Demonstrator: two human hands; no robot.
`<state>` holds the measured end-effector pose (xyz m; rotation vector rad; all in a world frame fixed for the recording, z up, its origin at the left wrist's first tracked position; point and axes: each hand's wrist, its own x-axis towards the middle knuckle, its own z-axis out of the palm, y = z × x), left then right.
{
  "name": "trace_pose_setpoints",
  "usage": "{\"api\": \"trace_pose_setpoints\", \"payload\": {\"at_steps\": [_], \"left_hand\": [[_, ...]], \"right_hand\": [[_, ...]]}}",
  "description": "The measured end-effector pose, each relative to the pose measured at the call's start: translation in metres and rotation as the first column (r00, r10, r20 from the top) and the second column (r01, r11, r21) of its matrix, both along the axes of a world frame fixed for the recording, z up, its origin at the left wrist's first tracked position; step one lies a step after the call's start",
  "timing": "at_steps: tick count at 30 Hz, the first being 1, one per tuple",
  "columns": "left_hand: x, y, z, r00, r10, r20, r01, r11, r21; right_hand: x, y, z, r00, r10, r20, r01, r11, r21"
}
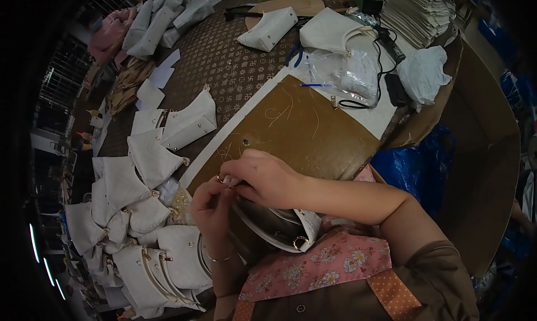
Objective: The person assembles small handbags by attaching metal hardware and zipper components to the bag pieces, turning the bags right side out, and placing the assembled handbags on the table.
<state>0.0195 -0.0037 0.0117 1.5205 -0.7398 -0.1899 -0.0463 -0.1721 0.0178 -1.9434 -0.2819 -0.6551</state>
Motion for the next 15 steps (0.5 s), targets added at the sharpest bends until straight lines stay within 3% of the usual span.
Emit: {"api": "trace_pose_setpoints", "payload": {"at_steps": [2,3,5,8,13,15], "left_hand": [[-0.005,-0.004,0.005,0.997,0.002,-0.080,-0.006,0.999,-0.051],[-0.006,-0.007,0.007,0.987,0.000,-0.158,-0.016,0.995,-0.102],[-0.005,-0.010,-0.001,0.988,-0.014,-0.155,-0.012,0.986,-0.165],[-0.007,-0.017,-0.007,0.983,0.018,-0.183,-0.063,0.968,-0.244],[-0.019,-0.031,-0.005,0.959,0.041,-0.280,-0.142,0.927,-0.348],[-0.022,-0.039,0.000,0.917,0.194,-0.348,-0.324,0.873,-0.366]], "right_hand": [[-0.002,-0.001,0.004,0.981,-0.081,0.174,0.104,0.987,-0.126],[-0.001,-0.003,0.004,0.982,-0.083,0.168,0.105,0.986,-0.126],[0.000,-0.007,0.004,0.959,-0.041,0.282,0.101,0.975,-0.199],[-0.007,-0.008,0.003,0.965,0.067,0.254,-0.006,0.972,-0.233],[-0.009,0.002,0.000,0.982,0.035,0.183,-0.002,0.984,-0.177],[-0.012,0.005,0.001,0.990,0.039,0.134,-0.017,0.987,-0.159]]}}
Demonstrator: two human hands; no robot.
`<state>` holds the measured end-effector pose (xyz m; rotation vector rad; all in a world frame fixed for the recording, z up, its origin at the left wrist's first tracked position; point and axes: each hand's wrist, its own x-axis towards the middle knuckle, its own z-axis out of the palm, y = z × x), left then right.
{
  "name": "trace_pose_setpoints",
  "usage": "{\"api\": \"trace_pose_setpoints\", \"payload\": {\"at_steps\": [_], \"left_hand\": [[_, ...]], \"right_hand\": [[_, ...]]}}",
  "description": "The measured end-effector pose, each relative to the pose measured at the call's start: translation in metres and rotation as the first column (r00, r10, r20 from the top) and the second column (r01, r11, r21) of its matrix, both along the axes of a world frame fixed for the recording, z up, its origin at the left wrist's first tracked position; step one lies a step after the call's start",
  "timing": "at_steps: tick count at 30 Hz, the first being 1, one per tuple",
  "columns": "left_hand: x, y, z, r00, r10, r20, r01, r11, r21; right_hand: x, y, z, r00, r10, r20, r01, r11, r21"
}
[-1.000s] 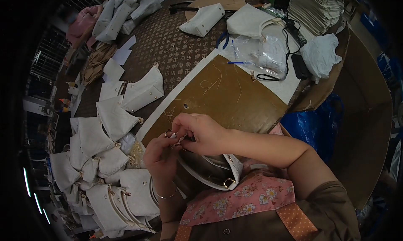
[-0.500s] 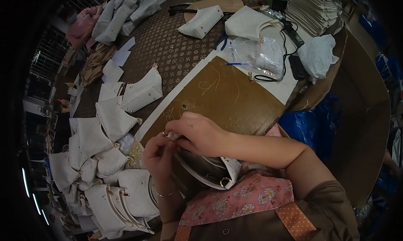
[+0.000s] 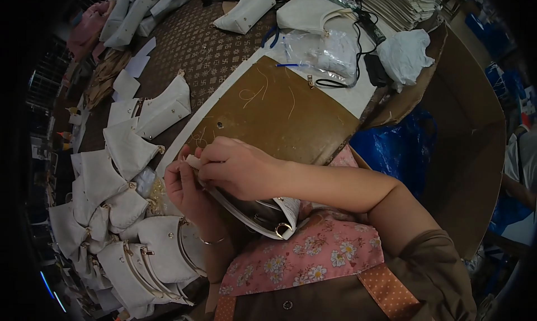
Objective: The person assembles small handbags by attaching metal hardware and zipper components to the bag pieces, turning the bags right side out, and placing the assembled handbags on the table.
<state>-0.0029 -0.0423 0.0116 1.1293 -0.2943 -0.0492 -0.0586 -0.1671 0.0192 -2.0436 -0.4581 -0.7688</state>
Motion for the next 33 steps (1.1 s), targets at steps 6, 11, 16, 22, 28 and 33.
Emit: {"api": "trace_pose_setpoints", "payload": {"at_steps": [6,11,16,22,28,33], "left_hand": [[-0.002,-0.001,-0.005,0.996,0.095,0.002,-0.095,0.995,0.019],[0.010,-0.002,-0.006,0.988,0.144,-0.055,-0.140,0.987,0.075],[0.003,-0.004,-0.021,0.912,0.060,0.406,-0.165,0.959,0.230],[0.004,-0.007,-0.013,0.928,0.033,0.371,-0.152,0.943,0.297],[0.000,-0.003,-0.011,0.932,0.023,0.363,-0.145,0.939,0.313],[-0.002,-0.003,-0.011,0.937,0.014,0.349,-0.123,0.948,0.292]], "right_hand": [[-0.017,0.000,-0.002,0.990,0.041,-0.132,-0.038,0.999,0.026],[-0.062,0.003,0.000,0.891,0.313,-0.330,-0.271,0.948,0.167],[-0.100,-0.017,0.027,0.707,0.564,-0.427,-0.420,0.820,0.388],[-0.105,-0.022,0.016,0.716,0.489,-0.499,-0.304,0.861,0.409],[-0.107,-0.018,0.014,0.736,0.452,-0.504,-0.225,0.866,0.447],[-0.109,-0.018,0.018,0.770,0.428,-0.474,-0.263,0.888,0.376]]}}
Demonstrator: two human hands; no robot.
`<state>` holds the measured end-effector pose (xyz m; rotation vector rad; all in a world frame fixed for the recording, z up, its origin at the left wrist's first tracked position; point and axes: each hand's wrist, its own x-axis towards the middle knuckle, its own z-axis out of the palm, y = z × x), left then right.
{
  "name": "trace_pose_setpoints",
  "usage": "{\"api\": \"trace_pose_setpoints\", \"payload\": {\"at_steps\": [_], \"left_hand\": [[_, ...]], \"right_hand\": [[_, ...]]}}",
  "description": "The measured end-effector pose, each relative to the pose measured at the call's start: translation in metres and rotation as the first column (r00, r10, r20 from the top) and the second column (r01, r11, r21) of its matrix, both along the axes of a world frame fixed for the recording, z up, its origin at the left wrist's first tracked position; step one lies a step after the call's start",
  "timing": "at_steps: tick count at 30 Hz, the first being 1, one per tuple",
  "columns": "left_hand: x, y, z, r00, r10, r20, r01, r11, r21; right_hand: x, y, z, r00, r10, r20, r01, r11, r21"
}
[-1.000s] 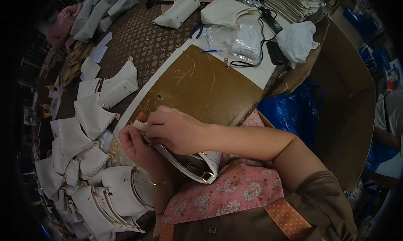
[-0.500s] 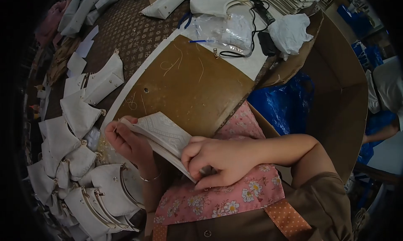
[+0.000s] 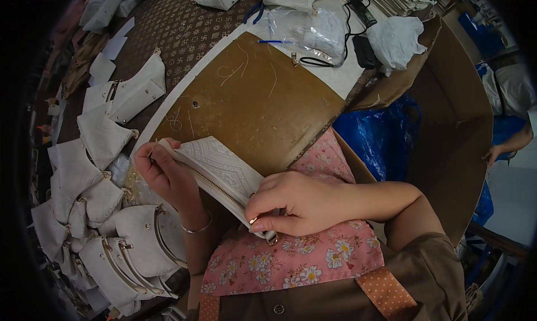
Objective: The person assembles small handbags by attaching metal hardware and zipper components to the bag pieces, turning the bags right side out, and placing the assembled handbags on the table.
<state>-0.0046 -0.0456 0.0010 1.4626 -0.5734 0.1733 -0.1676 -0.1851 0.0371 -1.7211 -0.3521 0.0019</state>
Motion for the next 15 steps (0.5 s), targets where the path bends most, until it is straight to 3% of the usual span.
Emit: {"api": "trace_pose_setpoints", "payload": {"at_steps": [2,4,8,12,13,14,15], "left_hand": [[-0.001,-0.001,-0.001,1.000,-0.025,-0.005,0.025,0.999,-0.026],[0.002,0.001,-0.008,0.993,0.048,0.105,-0.055,0.996,0.067],[0.003,0.001,-0.011,0.993,0.081,0.088,-0.088,0.993,0.076],[0.012,0.007,-0.019,0.993,-0.090,-0.082,0.085,0.994,-0.066],[0.012,0.006,-0.016,0.969,-0.136,-0.204,0.106,0.983,-0.152],[0.012,0.006,-0.013,0.927,-0.190,-0.323,0.119,0.967,-0.227],[0.007,0.008,-0.013,0.761,-0.358,-0.542,0.084,0.882,-0.464]], "right_hand": [[-0.001,0.000,0.005,1.000,0.018,0.005,-0.018,1.000,-0.008],[-0.003,0.002,0.009,0.999,0.039,0.032,-0.040,0.999,0.015],[-0.003,0.006,0.000,0.991,0.054,0.118,-0.060,0.997,0.049],[-0.003,0.012,-0.014,0.985,-0.012,0.170,0.003,0.999,0.052],[-0.004,0.011,-0.022,0.992,0.056,0.112,-0.064,0.995,0.073],[-0.005,0.009,-0.030,0.991,0.121,0.052,-0.125,0.987,0.096],[-0.005,0.010,-0.033,0.991,0.128,0.037,-0.132,0.986,0.105]]}}
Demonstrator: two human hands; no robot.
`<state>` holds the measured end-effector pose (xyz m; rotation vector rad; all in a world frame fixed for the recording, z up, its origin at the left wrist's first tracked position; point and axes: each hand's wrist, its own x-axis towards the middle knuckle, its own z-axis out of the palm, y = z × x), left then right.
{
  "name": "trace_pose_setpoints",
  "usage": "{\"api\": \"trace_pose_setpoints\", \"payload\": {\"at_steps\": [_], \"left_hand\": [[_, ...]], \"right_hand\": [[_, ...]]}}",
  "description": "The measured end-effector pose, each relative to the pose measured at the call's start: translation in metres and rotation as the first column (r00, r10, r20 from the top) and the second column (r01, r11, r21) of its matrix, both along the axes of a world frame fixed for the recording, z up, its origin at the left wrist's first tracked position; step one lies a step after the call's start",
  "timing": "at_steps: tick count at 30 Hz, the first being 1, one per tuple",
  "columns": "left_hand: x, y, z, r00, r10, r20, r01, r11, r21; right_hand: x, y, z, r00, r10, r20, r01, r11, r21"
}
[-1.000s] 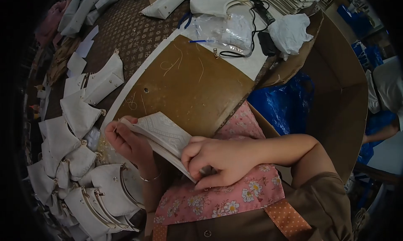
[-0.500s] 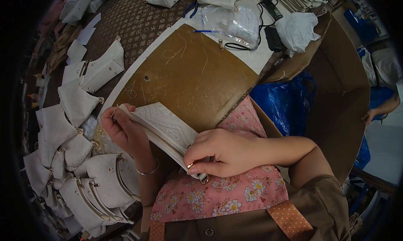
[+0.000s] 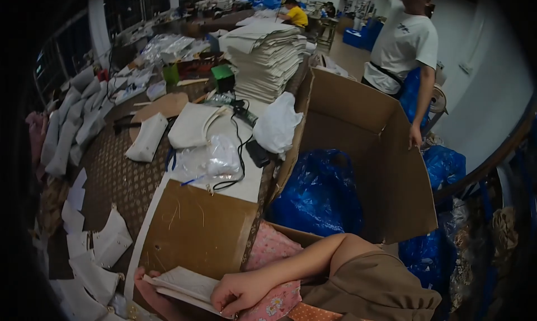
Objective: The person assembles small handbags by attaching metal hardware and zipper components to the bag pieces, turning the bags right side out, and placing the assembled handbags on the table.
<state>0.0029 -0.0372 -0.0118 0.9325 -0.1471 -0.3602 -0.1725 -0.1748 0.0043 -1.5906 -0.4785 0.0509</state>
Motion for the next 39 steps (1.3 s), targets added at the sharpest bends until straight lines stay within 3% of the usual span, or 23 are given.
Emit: {"api": "trace_pose_setpoints", "payload": {"at_steps": [1,3,13,16,17,18,20,26,27,28,30,31,33,35,36,38,39], "left_hand": [[0.000,-0.002,0.004,0.990,-0.046,-0.130,0.040,0.998,-0.049],[-0.001,-0.004,0.009,0.973,-0.123,-0.197,0.118,0.992,-0.037],[-0.007,-0.009,0.017,0.986,-0.163,-0.026,0.165,0.966,0.200],[-0.009,-0.007,0.019,0.987,-0.156,0.032,0.143,0.957,0.252],[-0.010,-0.006,0.019,0.986,-0.156,0.054,0.136,0.953,0.270],[-0.010,-0.006,0.020,0.984,-0.161,0.075,0.134,0.949,0.286],[-0.013,-0.004,0.020,0.978,-0.164,0.126,0.116,0.941,0.319],[-0.024,0.009,0.019,0.926,-0.191,0.325,0.032,0.899,0.438],[-0.027,0.013,0.019,0.902,-0.208,0.379,0.009,0.886,0.464],[-0.032,0.020,0.019,0.873,-0.225,0.433,-0.016,0.873,0.488],[-0.046,0.034,0.021,0.792,-0.276,0.545,-0.068,0.846,0.528],[-0.053,0.041,0.023,0.745,-0.306,0.593,-0.092,0.833,0.546],[-0.068,0.049,0.022,0.616,-0.367,0.697,-0.178,0.797,0.577],[-0.075,0.044,0.008,0.471,-0.340,0.814,-0.390,0.747,0.538],[-0.072,0.035,-0.005,0.399,-0.256,0.881,-0.534,0.716,0.450],[-0.062,0.017,-0.031,0.582,-0.031,0.813,-0.469,0.804,0.367],[-0.059,0.011,-0.025,0.568,-0.080,0.819,-0.505,0.752,0.424]], "right_hand": [[-0.001,-0.001,0.000,1.000,-0.019,-0.013,0.020,1.000,0.005],[-0.004,-0.002,0.001,0.997,-0.068,-0.027,0.068,0.997,0.021],[-0.014,-0.004,0.020,0.902,-0.407,-0.143,0.426,0.893,0.147],[-0.003,-0.006,-0.020,0.849,-0.528,0.020,0.527,0.845,-0.089],[0.003,-0.006,-0.036,0.812,-0.553,0.185,0.583,0.762,-0.280],[0.006,-0.001,-0.042,0.817,-0.544,0.190,0.576,0.771,-0.272],[0.012,0.005,-0.052,0.760,-0.649,-0.022,0.585,0.698,-0.414],[0.037,-0.013,-0.046,0.761,-0.640,0.105,0.624,0.680,-0.386],[0.043,-0.014,-0.048,0.760,-0.641,0.107,0.644,0.722,-0.254],[0.048,-0.014,-0.039,0.779,-0.619,0.098,0.622,0.745,-0.241],[0.056,-0.012,-0.017,0.835,-0.539,0.110,0.519,0.706,-0.482],[0.062,-0.010,-0.018,0.859,-0.502,0.099,0.486,0.739,-0.466],[0.073,-0.006,-0.021,0.842,-0.465,0.275,0.534,0.793,-0.293],[0.075,0.001,-0.011,0.873,-0.422,0.244,0.472,0.858,-0.204],[0.076,0.006,-0.010,0.934,-0.311,0.174,0.340,0.925,-0.170],[0.076,0.011,-0.014,0.984,-0.149,0.100,0.160,0.981,-0.110],[0.075,0.011,-0.016,0.958,-0.218,0.187,0.242,0.964,-0.114]]}}
